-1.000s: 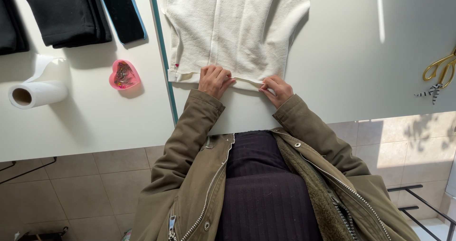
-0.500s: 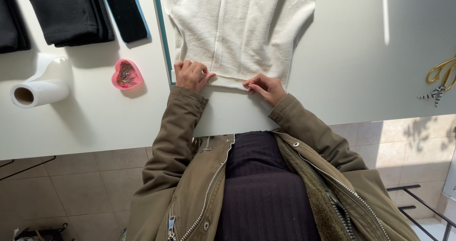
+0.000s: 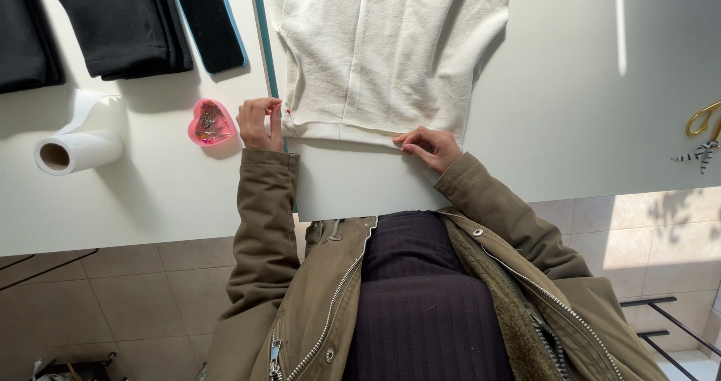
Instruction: The person folds the hem of a white garment on a table and secures it with straight pins. They repeatedly fold the fabric edge and insert pins from a nearby container to hold the fold in place.
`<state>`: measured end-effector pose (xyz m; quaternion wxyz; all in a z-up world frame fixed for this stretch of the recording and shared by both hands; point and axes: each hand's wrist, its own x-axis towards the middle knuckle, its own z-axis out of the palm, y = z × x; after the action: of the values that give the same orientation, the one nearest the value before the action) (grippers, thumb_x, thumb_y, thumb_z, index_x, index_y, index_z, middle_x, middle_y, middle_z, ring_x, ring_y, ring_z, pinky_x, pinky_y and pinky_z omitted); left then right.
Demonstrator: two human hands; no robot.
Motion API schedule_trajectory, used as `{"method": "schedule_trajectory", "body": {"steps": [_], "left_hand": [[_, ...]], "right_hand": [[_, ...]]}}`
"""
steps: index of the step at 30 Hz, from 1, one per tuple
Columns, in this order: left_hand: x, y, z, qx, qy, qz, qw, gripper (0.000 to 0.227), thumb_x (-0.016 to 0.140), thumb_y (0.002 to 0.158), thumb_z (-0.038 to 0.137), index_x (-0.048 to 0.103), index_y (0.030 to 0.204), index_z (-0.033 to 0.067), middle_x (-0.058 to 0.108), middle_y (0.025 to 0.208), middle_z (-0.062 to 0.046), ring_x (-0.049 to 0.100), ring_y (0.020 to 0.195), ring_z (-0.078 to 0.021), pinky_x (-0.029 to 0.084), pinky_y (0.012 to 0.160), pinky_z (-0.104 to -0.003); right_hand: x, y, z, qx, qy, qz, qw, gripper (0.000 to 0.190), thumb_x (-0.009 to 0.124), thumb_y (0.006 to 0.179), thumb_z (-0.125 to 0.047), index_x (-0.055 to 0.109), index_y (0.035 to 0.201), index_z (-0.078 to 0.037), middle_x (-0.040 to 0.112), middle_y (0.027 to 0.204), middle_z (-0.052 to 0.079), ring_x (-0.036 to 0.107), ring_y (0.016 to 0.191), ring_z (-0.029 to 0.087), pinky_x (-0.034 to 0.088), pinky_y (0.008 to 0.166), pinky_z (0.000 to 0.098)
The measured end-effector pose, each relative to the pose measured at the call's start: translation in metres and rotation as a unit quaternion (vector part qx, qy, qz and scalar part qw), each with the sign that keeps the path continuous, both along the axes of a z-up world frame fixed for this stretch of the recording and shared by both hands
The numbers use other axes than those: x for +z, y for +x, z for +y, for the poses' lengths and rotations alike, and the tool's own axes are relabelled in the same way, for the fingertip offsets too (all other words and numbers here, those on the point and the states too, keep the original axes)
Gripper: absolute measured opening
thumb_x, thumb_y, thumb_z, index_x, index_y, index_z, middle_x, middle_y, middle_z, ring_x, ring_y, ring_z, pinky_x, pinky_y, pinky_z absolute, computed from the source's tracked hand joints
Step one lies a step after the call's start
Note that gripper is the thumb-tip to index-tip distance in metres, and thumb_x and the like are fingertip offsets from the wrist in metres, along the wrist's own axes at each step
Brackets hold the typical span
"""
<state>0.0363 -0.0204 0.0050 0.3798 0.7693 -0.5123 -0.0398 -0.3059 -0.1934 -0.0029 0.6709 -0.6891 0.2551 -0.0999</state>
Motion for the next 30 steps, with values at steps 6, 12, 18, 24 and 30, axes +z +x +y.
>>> {"method": "schedule_trajectory", "body": {"steps": [6,12,18,24,30], "left_hand": [[0.018,-0.040,0.032,0.172,0.085,0.191,0.963,0.014,0.068,0.100,0.008,0.065,0.111,0.0002,0.067,0.096,-0.010,0.068,0.071,-0.0178,0.056,0.063,-0.032],[-0.026,-0.053,0.052,0.236,0.049,0.574,0.782,0.024,0.064,0.101,0.017,0.061,0.112,-0.0042,0.073,0.099,-0.017,0.076,0.078,-0.0229,0.065,0.069,-0.030],[-0.032,-0.053,0.046,0.243,-0.031,0.696,0.675,0.032,0.068,0.099,0.018,0.060,0.117,-0.0071,0.073,0.104,-0.018,0.077,0.084,-0.0275,0.068,0.077,-0.032],[-0.025,-0.063,0.043,0.277,-0.088,0.731,0.617,0.039,0.071,0.096,0.016,0.055,0.125,-0.0048,0.070,0.117,-0.017,0.076,0.096,-0.0284,0.066,0.085,-0.032],[-0.014,-0.069,0.042,0.285,-0.128,0.763,0.565,0.043,0.072,0.095,0.017,0.054,0.128,-0.0024,0.064,0.126,-0.017,0.071,0.111,-0.0291,0.064,0.096,-0.035]], "right_hand": [[0.000,-0.001,0.001,0.001,0.008,-0.012,1.000,0.008,0.067,0.099,-0.004,0.069,0.106,0.000,0.075,0.121,0.013,0.071,0.092,0.012,0.063,0.086,0.0280],[-0.002,-0.004,0.003,0.005,0.011,-0.016,1.000,0.009,0.068,0.098,-0.004,0.068,0.106,-0.001,0.075,0.121,0.011,0.072,0.098,0.012,0.063,0.089,0.0284],[-0.002,-0.002,0.000,0.010,-0.015,0.004,1.000,0.009,0.070,0.097,-0.006,0.070,0.104,-0.002,0.077,0.118,0.011,0.073,0.101,0.016,0.062,0.091,0.0307],[0.001,-0.004,0.000,0.008,-0.024,-0.020,0.999,0.010,0.070,0.096,-0.006,0.070,0.105,-0.002,0.076,0.118,0.012,0.073,0.111,0.018,0.061,0.098,0.0322],[-0.004,-0.001,0.000,0.012,-0.013,-0.023,1.000,0.009,0.069,0.096,-0.006,0.069,0.104,-0.003,0.076,0.117,0.011,0.073,0.111,0.018,0.062,0.098,0.0325]]}}
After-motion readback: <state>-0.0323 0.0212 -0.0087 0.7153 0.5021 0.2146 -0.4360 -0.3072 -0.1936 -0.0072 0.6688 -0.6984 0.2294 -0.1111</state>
